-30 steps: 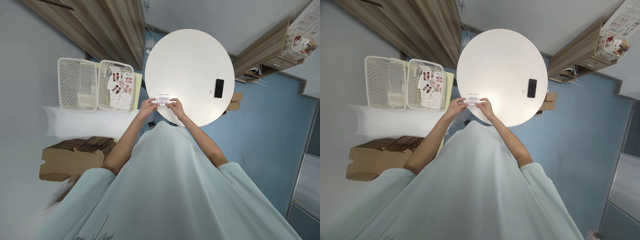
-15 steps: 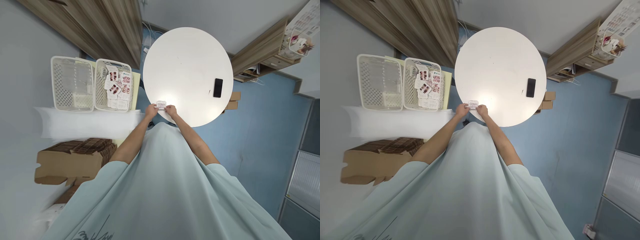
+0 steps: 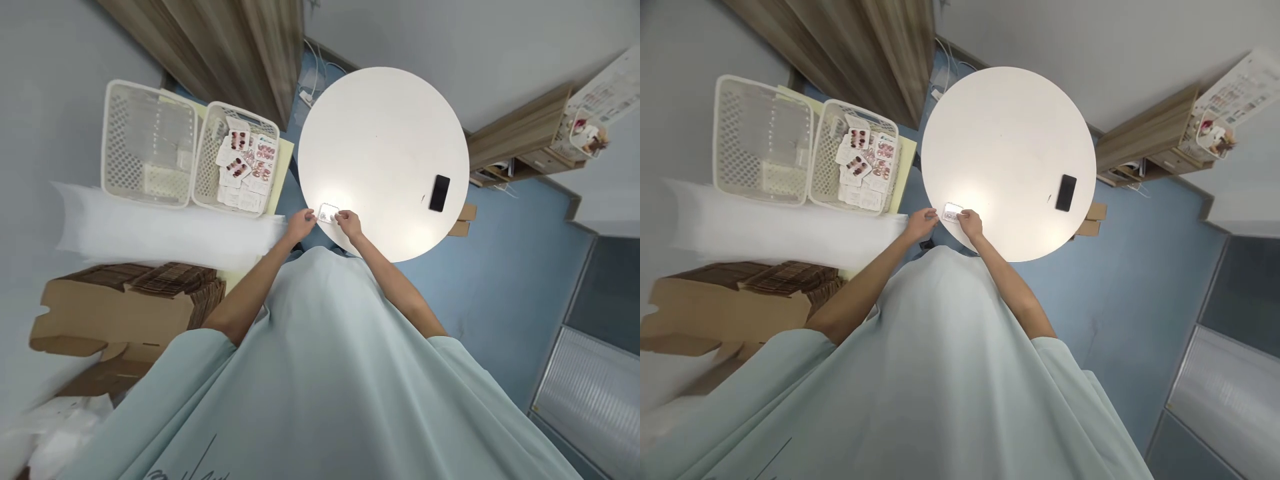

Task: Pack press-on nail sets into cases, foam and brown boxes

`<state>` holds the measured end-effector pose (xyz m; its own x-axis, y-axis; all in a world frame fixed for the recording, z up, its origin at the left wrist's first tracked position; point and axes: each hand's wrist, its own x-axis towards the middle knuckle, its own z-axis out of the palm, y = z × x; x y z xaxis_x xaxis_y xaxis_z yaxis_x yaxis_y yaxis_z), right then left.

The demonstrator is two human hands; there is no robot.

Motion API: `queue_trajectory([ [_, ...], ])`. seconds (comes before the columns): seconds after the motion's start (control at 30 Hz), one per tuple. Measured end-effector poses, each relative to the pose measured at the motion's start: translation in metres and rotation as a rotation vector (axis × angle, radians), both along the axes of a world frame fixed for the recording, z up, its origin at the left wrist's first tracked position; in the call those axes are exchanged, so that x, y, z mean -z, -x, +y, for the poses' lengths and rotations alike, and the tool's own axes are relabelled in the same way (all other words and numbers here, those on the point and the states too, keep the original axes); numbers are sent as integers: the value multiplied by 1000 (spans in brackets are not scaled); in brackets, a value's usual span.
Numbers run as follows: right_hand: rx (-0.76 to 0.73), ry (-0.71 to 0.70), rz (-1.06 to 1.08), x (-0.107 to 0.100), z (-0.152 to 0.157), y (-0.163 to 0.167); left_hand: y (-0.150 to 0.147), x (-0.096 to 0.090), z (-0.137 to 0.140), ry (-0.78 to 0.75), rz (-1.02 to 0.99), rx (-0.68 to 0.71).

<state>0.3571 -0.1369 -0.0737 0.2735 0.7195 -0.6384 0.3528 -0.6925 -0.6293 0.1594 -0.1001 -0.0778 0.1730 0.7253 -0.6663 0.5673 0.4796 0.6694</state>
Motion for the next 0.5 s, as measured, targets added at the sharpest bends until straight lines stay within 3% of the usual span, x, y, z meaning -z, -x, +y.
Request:
queue_trajectory([
  [0.17,-160,-194,55,-43,11,29,61,-40,-28,-124,-140,-208],
  [0.3,-414,-313,94,-72,18,85,113,-65,-52,-188,-120,-416],
  [0.4,-648,-333,112,-77,23,142,147,-75,-70,-219,-83,-557],
  [0.5,-925,-314,69,-67,25,199,175,-84,-88,-244,-60,-652],
])
